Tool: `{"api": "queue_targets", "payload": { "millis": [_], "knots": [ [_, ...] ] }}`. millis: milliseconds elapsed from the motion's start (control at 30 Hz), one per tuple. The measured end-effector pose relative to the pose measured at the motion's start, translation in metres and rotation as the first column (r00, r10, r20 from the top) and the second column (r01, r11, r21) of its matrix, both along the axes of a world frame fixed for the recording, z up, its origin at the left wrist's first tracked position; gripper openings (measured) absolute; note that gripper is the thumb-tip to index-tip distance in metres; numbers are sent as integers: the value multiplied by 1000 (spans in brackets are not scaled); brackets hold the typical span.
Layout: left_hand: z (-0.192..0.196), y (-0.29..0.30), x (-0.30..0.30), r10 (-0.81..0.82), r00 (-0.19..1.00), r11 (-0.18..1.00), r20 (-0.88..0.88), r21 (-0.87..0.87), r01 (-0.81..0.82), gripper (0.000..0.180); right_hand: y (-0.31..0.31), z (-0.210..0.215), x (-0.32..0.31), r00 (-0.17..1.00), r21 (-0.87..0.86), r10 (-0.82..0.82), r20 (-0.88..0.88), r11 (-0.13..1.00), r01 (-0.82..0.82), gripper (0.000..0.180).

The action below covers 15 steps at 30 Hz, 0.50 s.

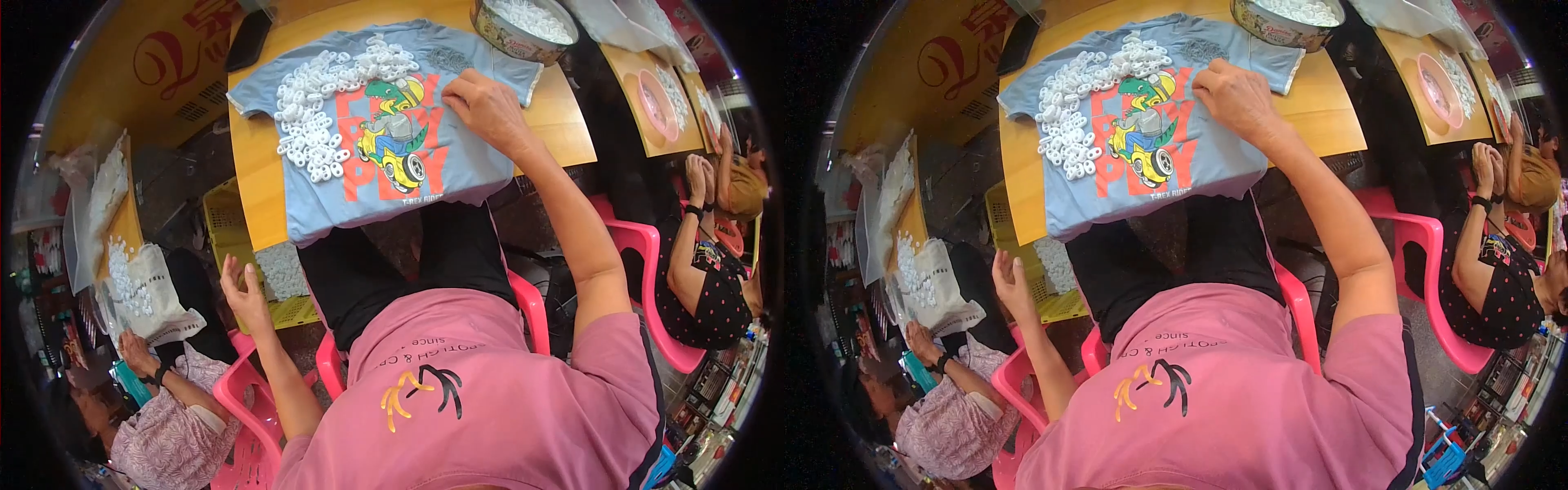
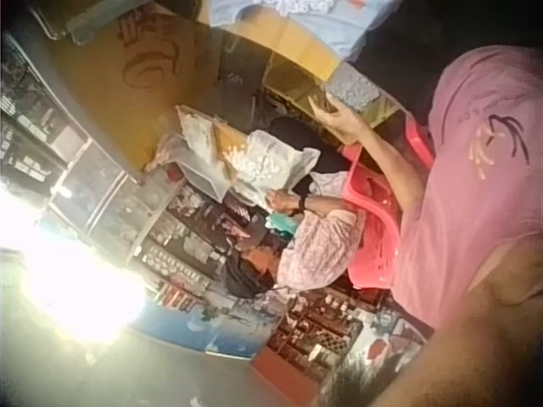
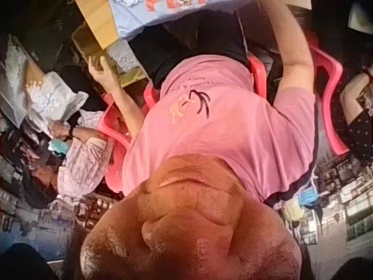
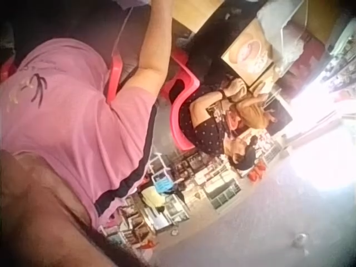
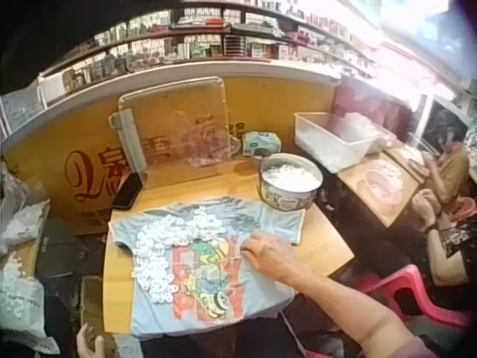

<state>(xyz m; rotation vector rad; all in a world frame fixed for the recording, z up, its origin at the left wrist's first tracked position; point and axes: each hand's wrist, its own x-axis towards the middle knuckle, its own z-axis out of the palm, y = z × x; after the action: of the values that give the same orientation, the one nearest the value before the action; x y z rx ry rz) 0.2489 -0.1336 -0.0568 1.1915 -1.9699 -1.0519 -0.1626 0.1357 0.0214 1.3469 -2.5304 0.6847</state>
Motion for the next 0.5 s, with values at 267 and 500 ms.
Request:
{"api": "queue_targets", "payload": {
  "millis": [267,500],
  "knots": [
    [85,69,-81,-199,954,967,-226,-206,153,27,-5,10,-3,999,132,-46,27,990,42,14],
    [98,103,-137,-434,859,880,-271,-333,339,29,-37,12,-25,998,12,-31,53,999,30,16]
  ]
}}
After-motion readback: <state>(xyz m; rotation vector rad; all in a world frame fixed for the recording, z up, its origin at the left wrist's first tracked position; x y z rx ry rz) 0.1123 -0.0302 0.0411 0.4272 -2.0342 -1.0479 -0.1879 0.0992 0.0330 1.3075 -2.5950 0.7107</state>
